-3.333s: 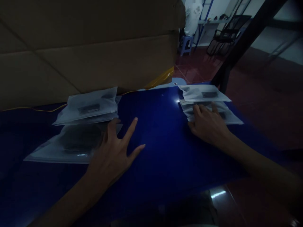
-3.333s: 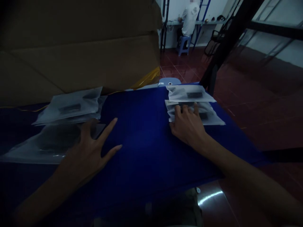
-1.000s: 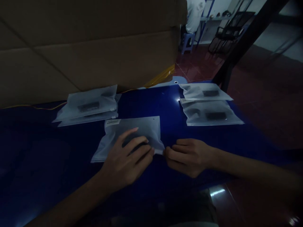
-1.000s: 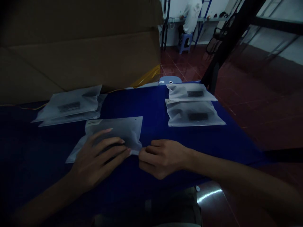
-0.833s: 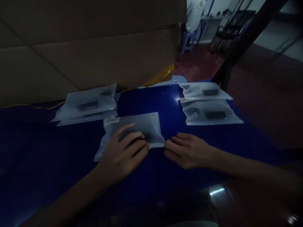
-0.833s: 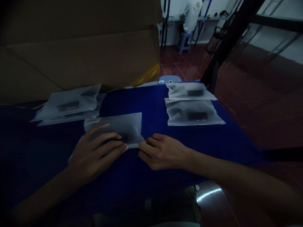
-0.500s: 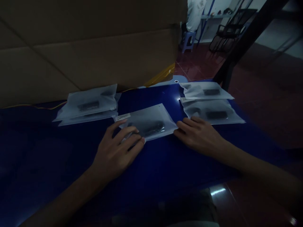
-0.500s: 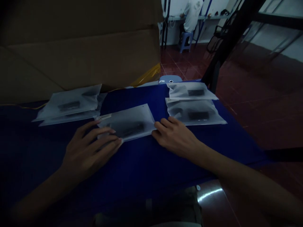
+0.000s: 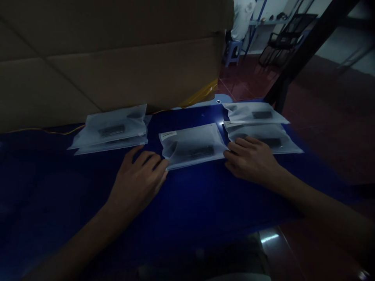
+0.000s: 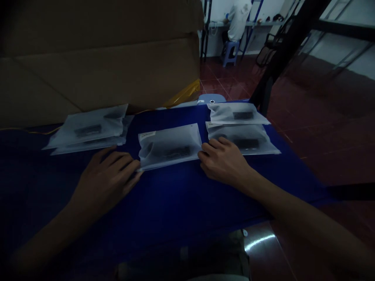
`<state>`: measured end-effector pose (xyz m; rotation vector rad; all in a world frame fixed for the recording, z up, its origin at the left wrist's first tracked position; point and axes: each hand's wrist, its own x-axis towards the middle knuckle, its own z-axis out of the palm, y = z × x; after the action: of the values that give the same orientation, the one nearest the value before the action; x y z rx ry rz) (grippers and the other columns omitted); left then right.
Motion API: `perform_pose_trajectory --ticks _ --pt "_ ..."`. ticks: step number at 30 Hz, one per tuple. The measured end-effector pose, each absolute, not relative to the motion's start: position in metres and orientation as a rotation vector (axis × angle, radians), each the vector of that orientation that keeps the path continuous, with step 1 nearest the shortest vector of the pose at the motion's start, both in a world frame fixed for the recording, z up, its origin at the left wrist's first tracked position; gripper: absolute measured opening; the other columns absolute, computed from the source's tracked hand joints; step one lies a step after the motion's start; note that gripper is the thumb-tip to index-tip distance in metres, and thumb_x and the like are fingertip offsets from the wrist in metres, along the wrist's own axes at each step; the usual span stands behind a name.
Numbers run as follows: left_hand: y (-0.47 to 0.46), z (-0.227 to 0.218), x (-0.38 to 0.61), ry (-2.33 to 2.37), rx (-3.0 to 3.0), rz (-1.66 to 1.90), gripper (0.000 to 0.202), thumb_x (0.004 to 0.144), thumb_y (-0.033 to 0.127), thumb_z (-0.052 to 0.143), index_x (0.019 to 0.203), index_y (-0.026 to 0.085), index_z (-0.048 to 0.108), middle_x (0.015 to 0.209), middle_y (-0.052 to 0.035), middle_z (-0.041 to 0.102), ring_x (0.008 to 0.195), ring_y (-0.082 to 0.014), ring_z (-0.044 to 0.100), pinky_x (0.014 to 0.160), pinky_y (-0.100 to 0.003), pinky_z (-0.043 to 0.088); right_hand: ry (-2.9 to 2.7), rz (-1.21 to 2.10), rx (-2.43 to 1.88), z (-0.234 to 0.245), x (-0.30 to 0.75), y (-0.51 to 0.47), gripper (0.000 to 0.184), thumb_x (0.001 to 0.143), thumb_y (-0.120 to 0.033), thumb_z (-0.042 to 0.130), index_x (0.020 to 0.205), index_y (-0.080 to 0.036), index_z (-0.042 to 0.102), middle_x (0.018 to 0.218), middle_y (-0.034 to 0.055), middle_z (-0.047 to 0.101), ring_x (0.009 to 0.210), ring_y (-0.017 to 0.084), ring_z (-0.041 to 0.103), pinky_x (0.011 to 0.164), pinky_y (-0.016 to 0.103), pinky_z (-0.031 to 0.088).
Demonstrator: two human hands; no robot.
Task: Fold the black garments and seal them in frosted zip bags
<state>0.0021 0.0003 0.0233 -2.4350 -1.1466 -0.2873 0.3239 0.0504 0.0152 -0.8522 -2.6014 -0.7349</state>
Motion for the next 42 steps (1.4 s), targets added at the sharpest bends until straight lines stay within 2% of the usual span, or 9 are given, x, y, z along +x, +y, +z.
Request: perform_pose_trajectory --ticks 3,8,12,18,22,27,35,39,42 --pt "0.006 0.021 0.004 -1.117 -2.429 -0.425 0.022 0.103 0.037 0.061 0.096 0.018 0.07 0.092 -0.008 0.074 0.09 -0.0275 0.07 0.089 -0.049 0.056 -2.597 -0.69 -1.023 0.016 0.326 0.051 0.015 0.085 -0.016 0.061 0.071 -0.018 0.066 0.072 0.0038 0.066 0.07 0.018 0.056 0.069 0.032 0.036" --pt "0.008 0.019 0.007 -1.061 -2.472 -0.524 0.013 0.104 0.022 0.061 0.097 0.02 0.072 0.091 -0.002 0.077 0.084 -0.0216 0.071 0.085 -0.043 0.053 -2.562 -0.619 -1.014 0.017 0.322 0.048 0.019 0.091 -0.032 0.063 0.089 -0.015 0.07 0.084 0.0079 0.071 0.077 0.021 0.062 0.071 0.034 0.043" --pt "0.008 0.018 0.006 -1.097 -2.506 -0.577 0.013 0.105 0.024 0.061 0.098 0.021 0.072 0.093 -0.0011 0.077 0.084 -0.0211 0.071 0.084 -0.042 0.052 -2.474 -0.577 -0.65 0.012 0.314 0.043 0.01 0.094 -0.019 0.062 0.091 -0.015 0.071 0.086 0.0054 0.073 0.075 0.018 0.062 0.071 0.032 0.047" --pt "0.01 0.019 0.006 -1.046 -2.473 -0.557 0.008 0.102 0.018 0.064 0.099 0.02 0.071 0.093 -0.0015 0.078 0.084 -0.0215 0.072 0.084 -0.042 0.052 -2.487 -0.442 -0.402 0.003 0.308 0.038 0.016 0.097 -0.014 0.06 0.104 -0.009 0.074 0.099 0.0087 0.077 0.082 0.017 0.069 0.075 0.031 0.058" --pt "0.009 0.022 0.009 -0.929 -2.419 -0.66 0.006 0.097 0.012 0.07 0.099 0.017 0.07 0.09 -0.0022 0.078 0.083 -0.0209 0.073 0.082 -0.041 0.053 -2.478 -0.421 -0.337 0.005 0.303 0.032 0.021 0.099 -0.009 0.059 0.114 -0.006 0.073 0.109 0.0118 0.079 0.098 0.019 0.075 0.089 0.032 0.064" --pt "0.005 0.027 0.012 -0.814 -2.359 -0.875 0.01 0.092 0.01 0.077 0.098 0.016 0.07 0.086 -0.0014 0.078 0.079 -0.0179 0.073 0.083 -0.038 0.055 -2.433 -0.389 -0.256 0.011 0.293 0.02 0.026 0.1 -0.005 0.057 0.122 -0.002 0.07 0.122 0.0151 0.077 0.12 0.022 0.072 0.103 0.033 0.062" --pt "-0.008 0.035 0.022 -0.799 -2.469 -1.005 0.008 0.091 0.009 0.078 0.092 0.014 0.072 0.081 -0.0015 0.077 0.074 -0.0149 0.073 0.083 -0.036 0.057 -2.441 -0.431 -0.352 0.012 0.288 0.015 0.029 0.102 -0.003 0.051 0.126 0.003 0.066 0.122 0.0193 0.076 0.119 0.026 0.073 0.102 0.036 0.063" --pt "-0.014 0.028 0.027 -0.797 -2.555 -1.01 0.006 0.093 0.01 0.076 0.094 0.015 0.072 0.085 -0.0004 0.078 0.078 -0.0144 0.074 0.087 -0.038 0.057 -2.54 -0.39 -0.548 0.002 0.287 0.016 0.04 0.102 -0.003 0.051 0.141 0.004 0.054 0.134 0.0265 0.068 0.125 0.032 0.069 0.101 0.045 0.064" --pt "-0.015 0.022 0.029 -0.792 -2.591 -0.986 0.01 0.092 0.008 0.076 0.097 0.016 0.071 0.088 0.0002 0.078 0.081 -0.0148 0.074 0.089 -0.038 0.058 -2.621 -0.38 -0.731 -0.003 0.286 0.018 0.048 0.101 0.0 0.046 0.149 0.002 0.047 0.146 0.0276 0.059 0.13 0.033 0.066 0.096 0.045 0.065"
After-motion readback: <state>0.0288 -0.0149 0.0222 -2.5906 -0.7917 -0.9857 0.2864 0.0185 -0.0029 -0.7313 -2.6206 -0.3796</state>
